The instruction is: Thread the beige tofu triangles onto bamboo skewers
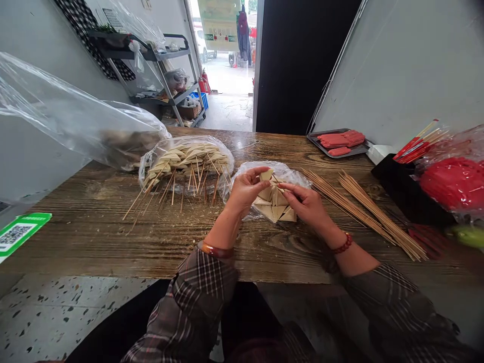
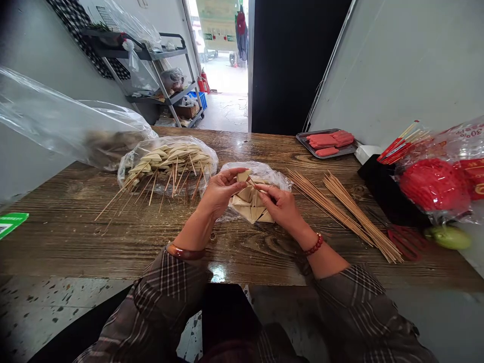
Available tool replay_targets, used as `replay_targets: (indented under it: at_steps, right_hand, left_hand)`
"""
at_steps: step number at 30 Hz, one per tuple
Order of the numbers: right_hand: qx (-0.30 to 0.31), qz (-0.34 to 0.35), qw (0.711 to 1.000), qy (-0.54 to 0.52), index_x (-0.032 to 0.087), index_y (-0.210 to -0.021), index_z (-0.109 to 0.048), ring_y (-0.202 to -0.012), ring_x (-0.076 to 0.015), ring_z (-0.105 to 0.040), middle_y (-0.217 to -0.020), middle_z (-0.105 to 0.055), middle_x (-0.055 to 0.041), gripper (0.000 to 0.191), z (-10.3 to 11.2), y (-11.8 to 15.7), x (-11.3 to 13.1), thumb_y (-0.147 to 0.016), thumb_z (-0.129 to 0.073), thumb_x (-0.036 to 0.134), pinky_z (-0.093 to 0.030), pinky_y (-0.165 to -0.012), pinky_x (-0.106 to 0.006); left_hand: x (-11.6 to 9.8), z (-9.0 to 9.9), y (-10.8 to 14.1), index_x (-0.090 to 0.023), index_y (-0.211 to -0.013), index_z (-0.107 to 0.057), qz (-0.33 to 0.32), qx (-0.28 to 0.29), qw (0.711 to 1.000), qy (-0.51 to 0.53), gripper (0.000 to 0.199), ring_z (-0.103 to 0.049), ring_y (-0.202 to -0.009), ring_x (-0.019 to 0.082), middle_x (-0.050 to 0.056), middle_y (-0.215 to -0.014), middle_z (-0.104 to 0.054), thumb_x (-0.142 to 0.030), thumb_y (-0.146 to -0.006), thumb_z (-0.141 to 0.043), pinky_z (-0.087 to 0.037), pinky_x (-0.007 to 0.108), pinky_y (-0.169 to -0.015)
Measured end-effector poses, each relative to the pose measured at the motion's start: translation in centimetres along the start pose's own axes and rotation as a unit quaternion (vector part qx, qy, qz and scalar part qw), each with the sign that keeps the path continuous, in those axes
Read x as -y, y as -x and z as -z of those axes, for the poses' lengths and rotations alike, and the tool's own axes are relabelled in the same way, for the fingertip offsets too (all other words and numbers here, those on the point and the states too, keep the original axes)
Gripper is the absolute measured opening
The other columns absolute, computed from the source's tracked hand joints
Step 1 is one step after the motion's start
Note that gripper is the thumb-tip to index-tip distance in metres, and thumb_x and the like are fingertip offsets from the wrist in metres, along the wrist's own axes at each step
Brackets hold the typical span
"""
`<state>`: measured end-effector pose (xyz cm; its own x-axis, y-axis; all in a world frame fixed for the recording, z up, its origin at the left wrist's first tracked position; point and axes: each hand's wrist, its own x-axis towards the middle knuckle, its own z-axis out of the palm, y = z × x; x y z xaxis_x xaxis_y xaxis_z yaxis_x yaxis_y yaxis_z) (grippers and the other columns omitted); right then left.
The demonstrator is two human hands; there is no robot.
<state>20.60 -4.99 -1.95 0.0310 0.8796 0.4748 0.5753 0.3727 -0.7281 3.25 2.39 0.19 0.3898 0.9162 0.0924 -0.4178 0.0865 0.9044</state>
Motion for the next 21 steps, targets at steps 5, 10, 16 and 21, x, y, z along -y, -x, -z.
replay_targets:
  at_steps: [5,10,16,21]
  right_hand:
    - [0.022,-0.001,1.000,-0.014,0.021,-0.117,-0.073,-0.093,-0.0215,-0.072,-0.111,-0.076,-0.0076,0.033,-0.08,0.02,-0.19,-0.092,-0.055,0.032,-0.056,-0.079,-0.033]
    - [0.013,0.004,1.000,0.000,0.020,-0.120,-0.071,-0.095,-0.0219,-0.072,-0.113,-0.076,-0.0080,0.035,-0.10,0.10,-0.04,-0.092,-0.054,0.031,-0.057,-0.080,-0.034]
    - [0.012,0.022,1.000,0.003,0.021,-0.120,-0.072,-0.095,-0.0216,-0.072,-0.114,-0.075,-0.0088,0.035,-0.12,0.06,0.01,-0.092,-0.053,0.029,-0.057,-0.082,-0.034]
    - [0.014,0.002,1.000,0.019,0.019,-0.121,-0.071,-0.076,-0.0187,-0.072,-0.104,-0.078,-0.0079,0.036,0.04,0.04,0.08,-0.092,-0.054,0.030,-0.056,-0.070,-0.032]
  left_hand:
    - [0.20,0.16,-0.10,-0.011,-0.104,-0.071,0.007,-0.026,1.000,0.016,0.049,-0.068,-0.081,0.014,0.006,-0.089,-0.073,-0.018,-0.058,-0.087,-0.050,0.025,-0.078]
    - [0.41,0.37,-0.36,-0.013,-0.108,-0.066,-0.006,-0.042,0.998,0.042,0.058,-0.070,-0.086,0.016,0.006,-0.092,-0.073,-0.016,-0.054,-0.089,-0.051,0.030,-0.085]
    - [0.42,0.34,-0.28,-0.014,-0.102,-0.070,0.007,-0.022,0.999,0.039,0.052,-0.069,-0.083,0.015,0.005,-0.090,-0.073,-0.019,-0.054,-0.089,-0.052,0.028,-0.082]
    - [-0.04,0.15,-0.09,-0.014,-0.115,-0.063,0.008,-0.015,0.998,0.061,0.058,-0.069,-0.079,0.012,0.005,-0.092,-0.075,-0.015,-0.061,-0.085,-0.052,0.023,-0.075]
